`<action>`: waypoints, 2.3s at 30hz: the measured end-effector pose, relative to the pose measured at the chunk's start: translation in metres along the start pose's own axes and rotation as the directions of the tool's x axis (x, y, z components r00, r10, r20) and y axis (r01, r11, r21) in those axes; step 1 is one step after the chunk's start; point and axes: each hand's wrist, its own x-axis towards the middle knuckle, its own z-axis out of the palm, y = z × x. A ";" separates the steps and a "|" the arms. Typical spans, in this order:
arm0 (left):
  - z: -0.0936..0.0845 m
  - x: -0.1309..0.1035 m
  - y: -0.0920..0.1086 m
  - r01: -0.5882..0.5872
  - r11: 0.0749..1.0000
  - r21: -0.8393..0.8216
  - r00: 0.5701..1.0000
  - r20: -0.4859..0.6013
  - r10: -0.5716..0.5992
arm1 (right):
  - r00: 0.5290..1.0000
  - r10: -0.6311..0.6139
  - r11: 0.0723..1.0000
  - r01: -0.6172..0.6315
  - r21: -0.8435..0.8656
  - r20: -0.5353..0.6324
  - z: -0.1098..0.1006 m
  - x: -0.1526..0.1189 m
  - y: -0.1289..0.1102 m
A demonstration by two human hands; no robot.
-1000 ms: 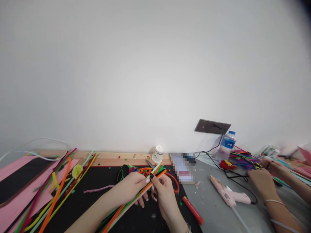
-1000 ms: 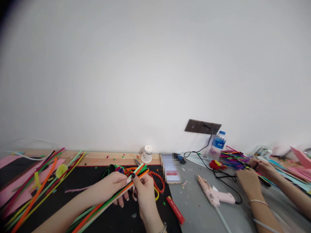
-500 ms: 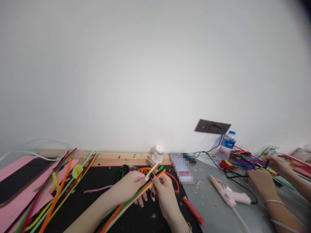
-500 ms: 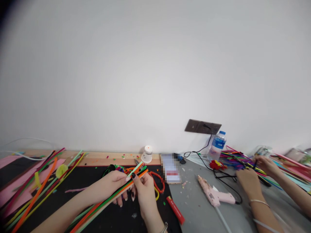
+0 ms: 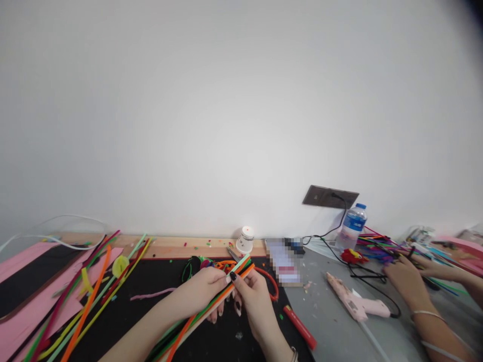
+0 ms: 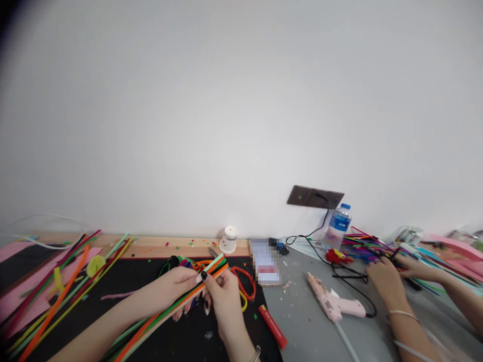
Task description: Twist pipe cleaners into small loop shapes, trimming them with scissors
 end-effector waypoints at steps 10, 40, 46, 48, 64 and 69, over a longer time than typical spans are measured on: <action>-0.003 0.000 0.000 -0.026 0.998 0.058 0.999 -0.034 0.028 | 0.992 0.065 0.969 -0.088 0.232 0.107 0.006 -0.004 -0.011; -0.006 0.008 -0.012 -0.058 0.996 -0.062 0.997 -0.057 0.054 | 0.996 0.055 0.969 -0.069 0.239 0.064 0.005 -0.004 -0.009; -0.006 0.006 -0.006 -0.094 0.995 -0.038 0.992 -0.084 0.090 | 0.993 0.068 0.968 -0.089 0.235 0.096 0.003 -0.003 -0.010; -0.007 0.006 -0.004 -0.107 0.994 -0.030 0.990 -0.094 0.104 | 0.994 0.075 0.968 -0.093 0.231 0.083 0.003 -0.003 -0.010; -0.008 0.006 -0.011 -0.092 0.994 -0.057 0.996 -0.022 0.091 | 0.998 0.059 0.978 -0.065 0.200 0.031 -0.001 -0.001 -0.006; -0.005 0.002 -0.005 -0.060 0.998 -0.030 0.998 0.015 0.060 | 0.997 0.064 0.979 -0.072 0.190 0.048 -0.001 0.000 -0.005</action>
